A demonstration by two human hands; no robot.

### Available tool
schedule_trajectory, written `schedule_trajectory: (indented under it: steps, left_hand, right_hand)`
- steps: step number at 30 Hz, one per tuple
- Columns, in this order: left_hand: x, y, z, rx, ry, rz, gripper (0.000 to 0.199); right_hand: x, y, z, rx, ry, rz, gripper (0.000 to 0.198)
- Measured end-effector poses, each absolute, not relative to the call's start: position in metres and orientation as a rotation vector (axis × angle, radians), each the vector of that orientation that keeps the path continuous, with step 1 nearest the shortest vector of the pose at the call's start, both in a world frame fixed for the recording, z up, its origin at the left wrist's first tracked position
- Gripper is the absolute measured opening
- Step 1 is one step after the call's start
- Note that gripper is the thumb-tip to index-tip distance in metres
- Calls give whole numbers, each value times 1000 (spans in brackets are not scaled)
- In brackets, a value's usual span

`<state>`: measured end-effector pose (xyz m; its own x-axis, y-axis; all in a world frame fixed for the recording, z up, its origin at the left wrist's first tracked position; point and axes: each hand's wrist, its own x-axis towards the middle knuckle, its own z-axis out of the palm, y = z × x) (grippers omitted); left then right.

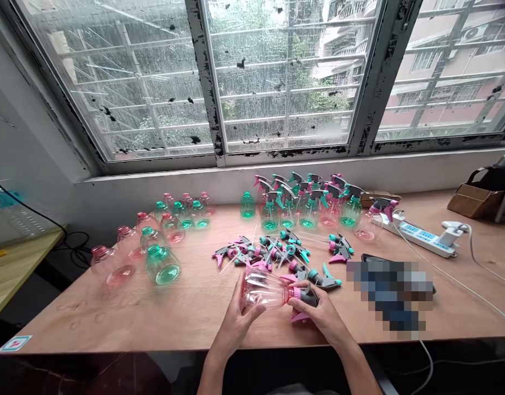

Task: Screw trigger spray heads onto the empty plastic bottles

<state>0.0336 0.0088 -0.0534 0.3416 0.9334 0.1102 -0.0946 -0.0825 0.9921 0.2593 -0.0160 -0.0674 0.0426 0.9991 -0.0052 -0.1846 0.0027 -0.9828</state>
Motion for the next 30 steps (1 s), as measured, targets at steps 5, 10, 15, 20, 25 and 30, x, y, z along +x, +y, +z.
schedule_trajectory:
  steps: [5,10,15,20,25,30]
  left_hand:
    - [34,9,-55,1386,854,1055,95]
    - [31,7,-56,1392,859,1040,98]
    - [32,8,-54,1374,840,1025,91]
    - [32,9,-58,1380,850,1037,94]
    - [30,10,-59,1370,845,1024,96]
    - [32,10,-55,1374,824,1044,86]
  right_hand:
    - [259,-16,-68,-1092,-1000,1248,46]
    - [258,-15,-69,-1082,-999,1256,47]
    - [257,-16,-68,-1089,-1006,1265,47]
    - [258,-16,-67,-1094,-968,1265,50]
    - [257,-18,-65,-1085,-988,1277,46]
    - [257,-16,-67,-1072,-996,1281,46]
